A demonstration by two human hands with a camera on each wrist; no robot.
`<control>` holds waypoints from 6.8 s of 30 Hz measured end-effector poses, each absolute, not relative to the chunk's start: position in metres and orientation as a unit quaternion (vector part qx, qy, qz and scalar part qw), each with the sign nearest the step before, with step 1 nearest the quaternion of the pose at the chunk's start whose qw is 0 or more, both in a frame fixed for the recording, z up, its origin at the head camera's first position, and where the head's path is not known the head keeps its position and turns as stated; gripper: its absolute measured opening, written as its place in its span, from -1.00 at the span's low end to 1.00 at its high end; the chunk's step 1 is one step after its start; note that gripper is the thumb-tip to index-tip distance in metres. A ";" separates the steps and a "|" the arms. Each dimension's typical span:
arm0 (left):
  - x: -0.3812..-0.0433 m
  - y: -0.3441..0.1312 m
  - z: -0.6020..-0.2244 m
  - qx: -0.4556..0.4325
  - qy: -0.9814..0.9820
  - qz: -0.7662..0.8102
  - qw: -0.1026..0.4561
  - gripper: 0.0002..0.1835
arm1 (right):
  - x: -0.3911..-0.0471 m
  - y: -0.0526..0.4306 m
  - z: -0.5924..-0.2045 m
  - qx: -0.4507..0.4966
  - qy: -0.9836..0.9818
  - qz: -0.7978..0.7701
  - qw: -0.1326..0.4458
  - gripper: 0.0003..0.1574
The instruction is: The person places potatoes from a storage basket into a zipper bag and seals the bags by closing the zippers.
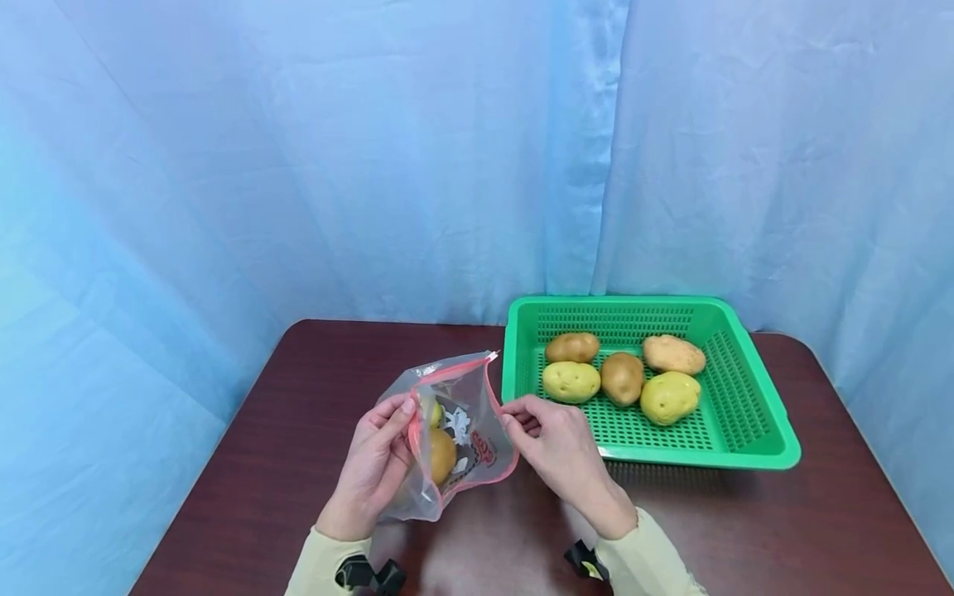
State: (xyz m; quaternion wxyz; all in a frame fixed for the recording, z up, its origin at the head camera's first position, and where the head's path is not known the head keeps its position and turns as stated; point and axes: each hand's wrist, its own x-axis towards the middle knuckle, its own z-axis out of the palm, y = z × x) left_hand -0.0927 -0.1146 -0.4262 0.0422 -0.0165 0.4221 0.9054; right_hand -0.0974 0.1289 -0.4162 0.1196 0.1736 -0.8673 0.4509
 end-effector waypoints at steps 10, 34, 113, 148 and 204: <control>-0.091 -0.113 -0.430 -0.010 0.428 0.902 0.049 -0.68 | -0.096 0.139 -0.416 0.172 -0.864 0.464 0.093 -0.85; -0.090 -0.112 -0.429 -0.017 0.432 0.900 0.055 -0.72 | -0.118 0.225 -0.363 0.263 -0.901 0.286 0.194 -0.38; -0.070 -0.116 -0.427 -0.001 0.440 0.896 0.057 -0.75 | -0.212 0.248 -0.417 0.272 -0.911 0.251 -0.182 -0.15; -0.068 -0.117 -0.423 -0.017 0.437 0.898 0.055 -0.75 | -0.212 0.237 -0.432 0.311 -0.914 0.189 -0.178 -0.16; -0.090 -0.108 -0.427 -0.024 0.425 0.903 0.055 -0.75 | -0.125 0.217 -0.368 0.270 -0.885 0.374 0.057 -0.22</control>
